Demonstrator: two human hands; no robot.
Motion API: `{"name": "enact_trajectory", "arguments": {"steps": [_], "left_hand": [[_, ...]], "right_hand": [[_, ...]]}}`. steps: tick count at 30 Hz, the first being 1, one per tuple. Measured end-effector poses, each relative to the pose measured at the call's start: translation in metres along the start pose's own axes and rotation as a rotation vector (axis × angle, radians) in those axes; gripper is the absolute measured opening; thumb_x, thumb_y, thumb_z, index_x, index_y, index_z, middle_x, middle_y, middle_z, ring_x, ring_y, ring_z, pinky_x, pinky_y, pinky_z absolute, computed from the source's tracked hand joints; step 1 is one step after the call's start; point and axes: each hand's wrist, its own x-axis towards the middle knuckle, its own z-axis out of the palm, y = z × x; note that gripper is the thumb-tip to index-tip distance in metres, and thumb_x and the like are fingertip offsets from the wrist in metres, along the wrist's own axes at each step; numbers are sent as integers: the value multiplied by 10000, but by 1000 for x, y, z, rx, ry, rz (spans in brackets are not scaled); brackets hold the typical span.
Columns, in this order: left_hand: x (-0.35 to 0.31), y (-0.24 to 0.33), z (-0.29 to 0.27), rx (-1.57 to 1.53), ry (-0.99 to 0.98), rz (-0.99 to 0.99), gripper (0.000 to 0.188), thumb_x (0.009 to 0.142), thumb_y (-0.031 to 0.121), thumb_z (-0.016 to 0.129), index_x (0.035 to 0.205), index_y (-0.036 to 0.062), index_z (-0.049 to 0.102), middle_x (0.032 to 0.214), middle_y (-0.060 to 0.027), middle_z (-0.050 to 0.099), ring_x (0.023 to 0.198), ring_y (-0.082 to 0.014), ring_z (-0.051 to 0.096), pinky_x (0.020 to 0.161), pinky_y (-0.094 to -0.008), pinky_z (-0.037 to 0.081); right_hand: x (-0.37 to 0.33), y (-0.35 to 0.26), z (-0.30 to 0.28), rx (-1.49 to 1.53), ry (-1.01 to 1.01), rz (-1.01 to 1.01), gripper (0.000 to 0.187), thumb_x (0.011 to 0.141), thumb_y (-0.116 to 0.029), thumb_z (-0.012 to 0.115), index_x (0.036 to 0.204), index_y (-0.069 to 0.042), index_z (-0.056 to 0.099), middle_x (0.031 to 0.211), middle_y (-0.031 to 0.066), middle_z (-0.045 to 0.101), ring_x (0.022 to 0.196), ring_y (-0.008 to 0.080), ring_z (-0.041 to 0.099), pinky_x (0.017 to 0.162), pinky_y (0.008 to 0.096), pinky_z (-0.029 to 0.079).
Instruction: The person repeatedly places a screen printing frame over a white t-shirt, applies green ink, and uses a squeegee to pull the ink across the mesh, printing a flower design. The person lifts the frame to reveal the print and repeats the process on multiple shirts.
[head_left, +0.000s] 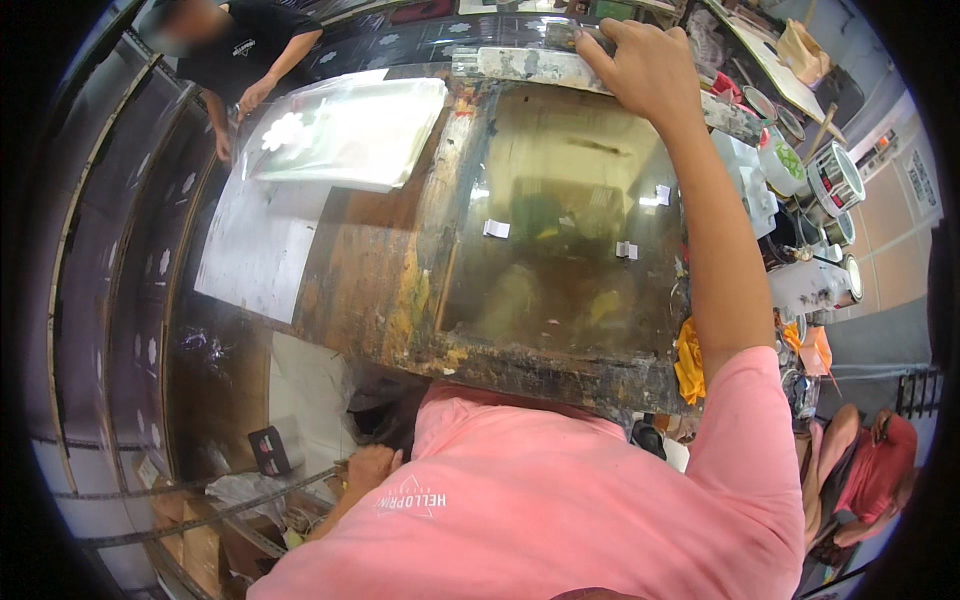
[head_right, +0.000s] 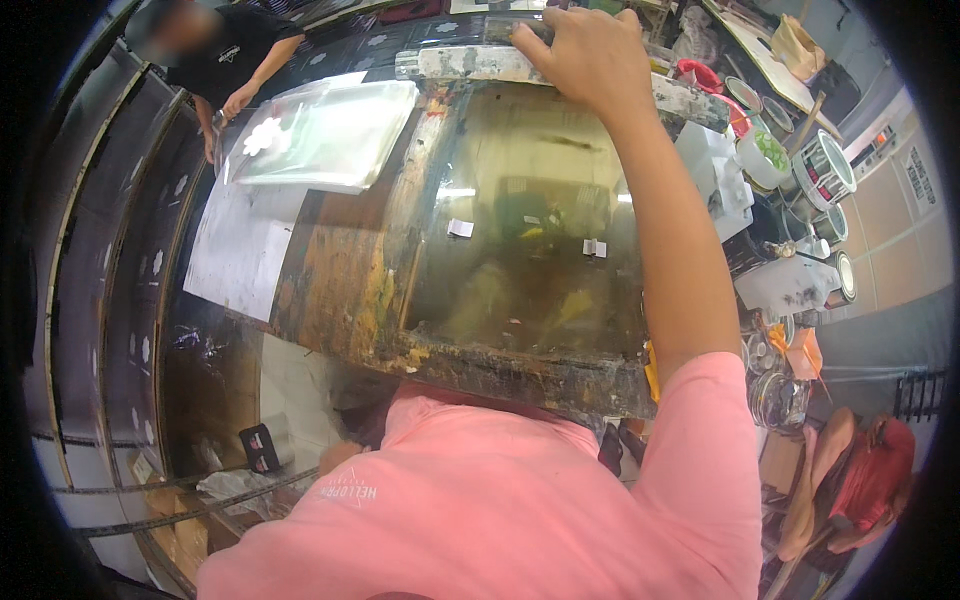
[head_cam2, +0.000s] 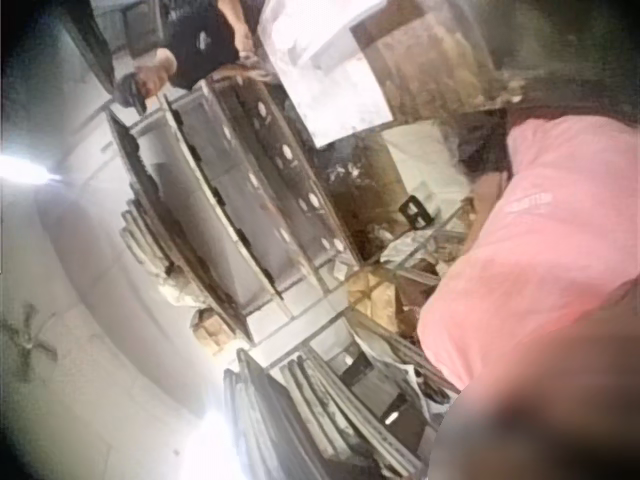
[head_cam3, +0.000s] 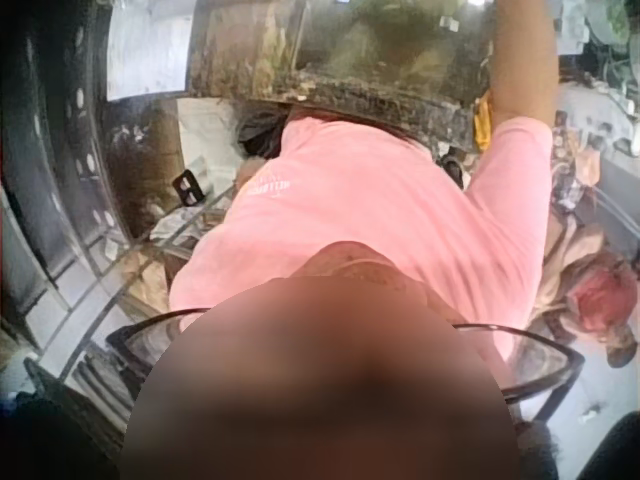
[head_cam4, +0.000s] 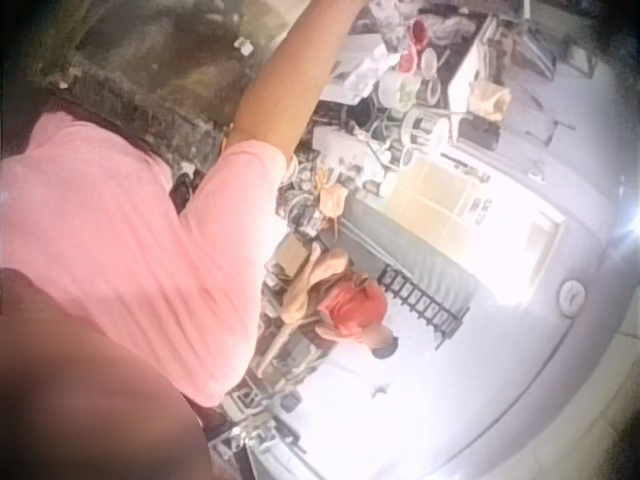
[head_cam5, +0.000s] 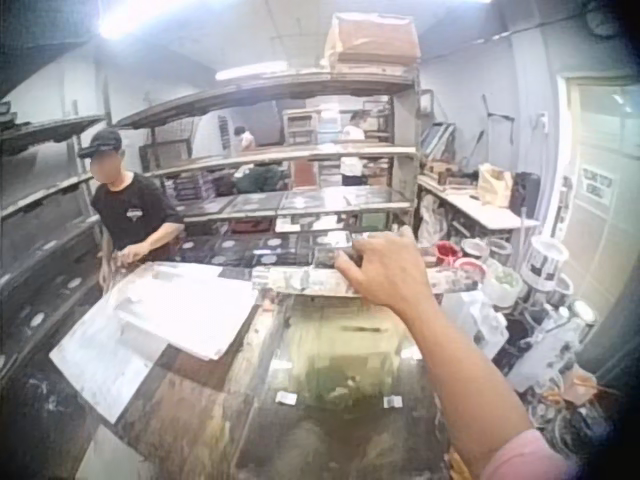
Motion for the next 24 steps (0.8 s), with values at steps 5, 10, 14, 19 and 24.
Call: {"name": "enact_trajectory", "arguments": {"steps": [5,10,14,19,24], "left_hand": [[25,16,64,-198,-141,-461,267,922,323,743,791,97,688,773,-139,654,728,-363,645,685,-483,511],[77,28,58,-286,184,-523,293,934,347,728,794,91,701,778,-138,668,725,-352,658,686,-471,520],[115,38,47,-313,334,-538,317,945,365,716,796,86,711,783,-137,680,723,-344,667,687,-462,527],[135,41,39,-303,376,-567,348,957,388,701,799,79,724,788,-136,695,720,-333,680,687,-450,535],[141,39,36,-298,325,-599,381,970,411,686,802,73,737,794,-135,709,718,-323,692,688,-439,544]], "right_hand": [[4,-6,-1,28,-21,-11,563,1015,-560,528,935,-49,752,864,154,743,869,361,713,858,503,457],[5,-4,1,45,8,-9,542,1003,-539,550,915,-42,748,838,148,735,846,354,705,847,494,454],[11,-12,-7,134,-31,62,484,947,-460,618,767,-24,722,805,184,729,795,371,705,885,511,477],[15,-6,-6,129,5,29,506,960,-476,609,767,-26,733,802,200,732,785,372,707,889,535,471],[20,-8,-19,112,-101,43,497,971,-487,611,823,-30,738,790,178,722,793,363,697,848,512,456]]}}
